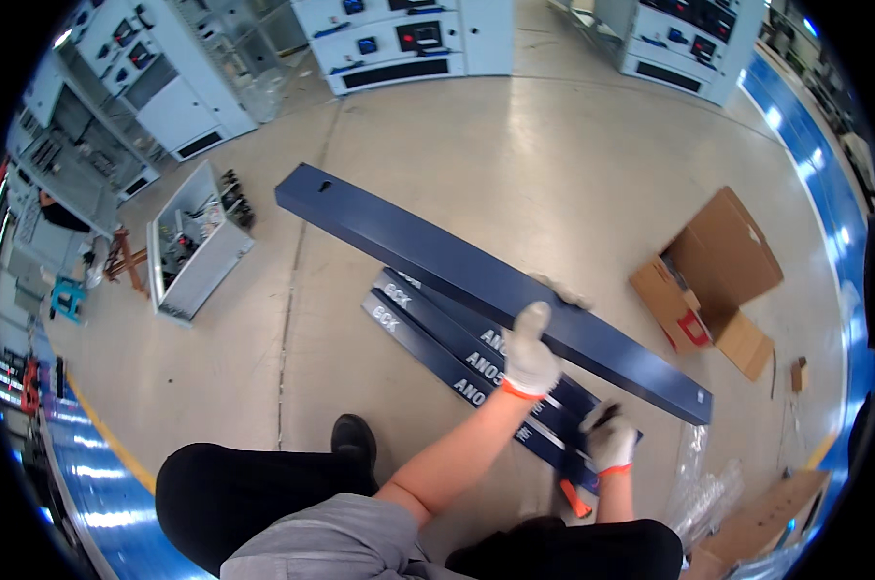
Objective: The person sits on the floor and assembles several long, dark blue metal sign pieces. They insert small black plastic end caps into the ends of the signs and stack the completed pieces on the floor.
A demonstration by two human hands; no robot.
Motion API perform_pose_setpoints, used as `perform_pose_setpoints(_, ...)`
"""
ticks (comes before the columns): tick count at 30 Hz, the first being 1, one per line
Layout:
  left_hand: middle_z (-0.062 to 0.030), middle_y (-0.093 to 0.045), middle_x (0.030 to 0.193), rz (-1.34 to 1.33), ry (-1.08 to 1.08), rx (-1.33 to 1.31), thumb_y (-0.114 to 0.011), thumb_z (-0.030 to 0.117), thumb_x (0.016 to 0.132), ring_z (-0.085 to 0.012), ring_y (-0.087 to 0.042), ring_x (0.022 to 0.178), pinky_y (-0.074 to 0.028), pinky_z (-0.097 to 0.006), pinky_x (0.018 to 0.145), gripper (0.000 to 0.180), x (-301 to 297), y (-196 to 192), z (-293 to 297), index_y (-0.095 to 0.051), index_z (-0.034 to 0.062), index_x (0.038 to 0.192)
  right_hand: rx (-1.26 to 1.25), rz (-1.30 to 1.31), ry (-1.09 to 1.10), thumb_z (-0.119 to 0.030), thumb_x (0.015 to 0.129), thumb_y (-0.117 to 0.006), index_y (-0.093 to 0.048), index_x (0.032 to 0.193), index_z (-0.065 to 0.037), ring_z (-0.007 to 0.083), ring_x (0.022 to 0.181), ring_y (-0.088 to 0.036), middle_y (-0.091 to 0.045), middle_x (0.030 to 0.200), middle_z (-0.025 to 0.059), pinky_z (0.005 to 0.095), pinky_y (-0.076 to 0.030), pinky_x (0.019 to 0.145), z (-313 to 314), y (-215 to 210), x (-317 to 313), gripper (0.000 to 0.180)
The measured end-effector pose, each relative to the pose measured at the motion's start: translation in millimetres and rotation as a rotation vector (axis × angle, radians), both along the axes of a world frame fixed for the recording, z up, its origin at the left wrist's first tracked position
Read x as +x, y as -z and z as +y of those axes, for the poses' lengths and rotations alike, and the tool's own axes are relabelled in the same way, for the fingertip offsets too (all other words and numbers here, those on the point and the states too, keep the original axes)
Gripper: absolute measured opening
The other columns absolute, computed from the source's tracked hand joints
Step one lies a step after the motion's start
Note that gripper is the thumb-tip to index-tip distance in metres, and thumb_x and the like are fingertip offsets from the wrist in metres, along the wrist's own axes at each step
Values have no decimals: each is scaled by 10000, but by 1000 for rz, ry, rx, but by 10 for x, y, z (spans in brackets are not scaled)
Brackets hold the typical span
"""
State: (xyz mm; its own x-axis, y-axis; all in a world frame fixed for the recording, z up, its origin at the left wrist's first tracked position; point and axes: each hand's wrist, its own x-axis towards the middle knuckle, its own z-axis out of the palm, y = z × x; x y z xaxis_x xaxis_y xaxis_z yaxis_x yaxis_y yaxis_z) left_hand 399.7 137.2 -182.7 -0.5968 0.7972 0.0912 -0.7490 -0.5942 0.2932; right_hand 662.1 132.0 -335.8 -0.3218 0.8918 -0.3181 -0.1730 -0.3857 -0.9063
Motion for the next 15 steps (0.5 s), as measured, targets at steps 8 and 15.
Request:
perform_pose_setpoints(8, -108, -691, 1060, -397, -39, -456, -604, 317, 911, -300, -675, 1003, -593, -477, 878, 271, -303, 416, 94, -650, 104, 1073, -77, 627, 654, -104, 874, -579, -633, 980, -79, 220, 776, -512, -566, 874, 55, 406, -480, 770, 463, -582, 1904, 121)
perform_pose_setpoints(15, -179, -684, 1140, -125, -75, -488, -584, 345, 893, -362, -658, 1146, -531, -543, 1080, 447, -546, 538, -96, -652, -10, 1156, -3, 435, 465, -212, 929, -582, -650, 1256, -66, 170, 742, -457, -495, 872, 1, 373, -429, 731, 505, -1166, 1806, 365)
